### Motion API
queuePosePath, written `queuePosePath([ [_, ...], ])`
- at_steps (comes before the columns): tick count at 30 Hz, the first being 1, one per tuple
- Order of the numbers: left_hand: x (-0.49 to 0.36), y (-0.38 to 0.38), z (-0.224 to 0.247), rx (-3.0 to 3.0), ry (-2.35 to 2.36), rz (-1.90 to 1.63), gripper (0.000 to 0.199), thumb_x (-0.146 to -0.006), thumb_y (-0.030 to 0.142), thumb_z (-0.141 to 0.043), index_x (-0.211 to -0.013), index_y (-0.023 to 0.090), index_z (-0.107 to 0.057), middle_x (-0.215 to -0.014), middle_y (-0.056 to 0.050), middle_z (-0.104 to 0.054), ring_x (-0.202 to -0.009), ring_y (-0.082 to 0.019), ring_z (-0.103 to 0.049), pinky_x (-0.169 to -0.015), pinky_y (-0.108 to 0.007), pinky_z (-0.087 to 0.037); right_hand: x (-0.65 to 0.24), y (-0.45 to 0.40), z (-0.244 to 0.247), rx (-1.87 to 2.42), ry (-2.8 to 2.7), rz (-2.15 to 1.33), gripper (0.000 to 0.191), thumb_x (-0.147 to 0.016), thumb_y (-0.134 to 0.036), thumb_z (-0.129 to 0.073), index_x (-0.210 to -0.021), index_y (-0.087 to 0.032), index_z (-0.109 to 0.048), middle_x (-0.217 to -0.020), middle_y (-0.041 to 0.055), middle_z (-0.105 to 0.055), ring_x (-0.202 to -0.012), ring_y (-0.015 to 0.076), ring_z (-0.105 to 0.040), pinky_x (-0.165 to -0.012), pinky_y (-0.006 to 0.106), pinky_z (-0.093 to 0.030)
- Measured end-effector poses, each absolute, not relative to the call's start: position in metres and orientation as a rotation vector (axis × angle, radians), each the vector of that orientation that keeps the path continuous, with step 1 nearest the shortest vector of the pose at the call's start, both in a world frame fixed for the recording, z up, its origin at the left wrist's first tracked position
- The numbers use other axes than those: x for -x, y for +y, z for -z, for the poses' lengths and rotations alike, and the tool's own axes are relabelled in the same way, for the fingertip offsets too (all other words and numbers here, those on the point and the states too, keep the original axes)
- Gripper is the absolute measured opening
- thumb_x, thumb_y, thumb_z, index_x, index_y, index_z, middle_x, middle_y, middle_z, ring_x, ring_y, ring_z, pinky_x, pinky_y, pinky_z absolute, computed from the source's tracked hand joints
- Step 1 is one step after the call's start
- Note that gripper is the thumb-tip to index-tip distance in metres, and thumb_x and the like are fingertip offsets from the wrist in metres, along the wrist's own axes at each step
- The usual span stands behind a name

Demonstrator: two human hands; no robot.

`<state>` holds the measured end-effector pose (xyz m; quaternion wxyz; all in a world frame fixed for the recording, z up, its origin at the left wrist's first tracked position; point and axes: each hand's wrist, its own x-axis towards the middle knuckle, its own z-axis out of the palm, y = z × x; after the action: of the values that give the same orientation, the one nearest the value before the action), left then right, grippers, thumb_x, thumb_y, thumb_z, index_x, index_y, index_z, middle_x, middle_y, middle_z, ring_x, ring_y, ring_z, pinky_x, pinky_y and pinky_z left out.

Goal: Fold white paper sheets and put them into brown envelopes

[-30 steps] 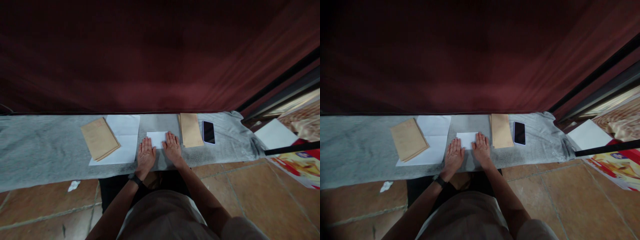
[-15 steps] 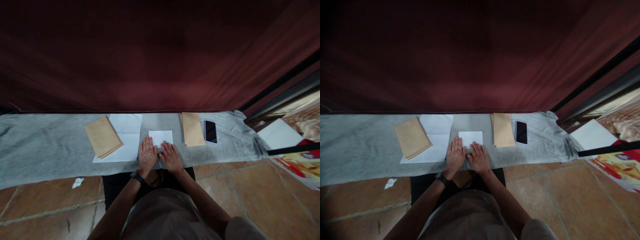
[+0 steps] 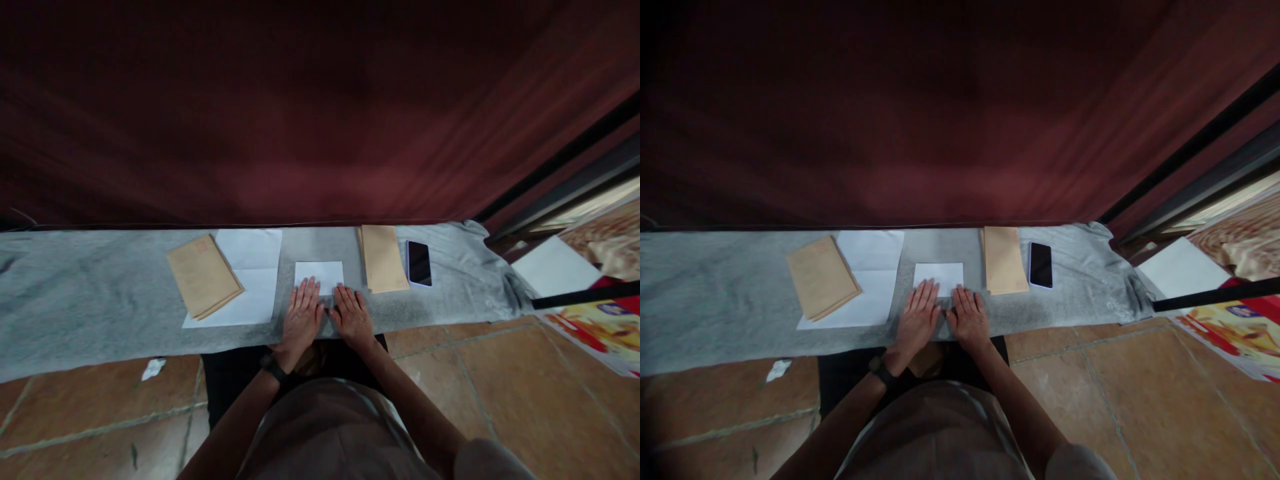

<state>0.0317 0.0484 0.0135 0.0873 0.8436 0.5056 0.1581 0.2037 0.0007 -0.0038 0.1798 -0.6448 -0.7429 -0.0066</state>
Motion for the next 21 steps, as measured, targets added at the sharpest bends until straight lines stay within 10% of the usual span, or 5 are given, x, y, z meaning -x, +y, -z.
queuePosePath([
  [13, -0.013, 0.044, -0.006, -2.345, 1.754, -0.528, 0.057, -0.101, 0.035, -0.038, -0.148, 0.004, -0.046, -0.154, -0.023, -0.046, -0.147, -0.033, -0.038, -0.12, -0.052, -0.031, -0.204, 0.0, 0.006, 1.807, -2.102, 0.026, 0.058, -0.105, -0.038, -0.042, -0.157, -0.013, -0.035, -0.158, 0.0134, -0.042, -0.145, 0.028, -0.043, -0.122, 0.049, -0.027],
  [21, -0.017, 0.094, -0.01, -1.754, 1.773, -0.771, 0.048, -0.091, 0.03, -0.049, -0.136, 0.013, -0.058, -0.117, -0.015, -0.073, -0.11, -0.029, -0.067, -0.099, -0.044, -0.052, -0.202, 0.001, 0.005, 1.821, -2.093, 0.038, 0.057, -0.106, -0.038, -0.042, -0.156, -0.013, -0.036, -0.158, 0.0128, -0.043, -0.144, 0.0283, -0.044, -0.122, 0.049, -0.026],
])
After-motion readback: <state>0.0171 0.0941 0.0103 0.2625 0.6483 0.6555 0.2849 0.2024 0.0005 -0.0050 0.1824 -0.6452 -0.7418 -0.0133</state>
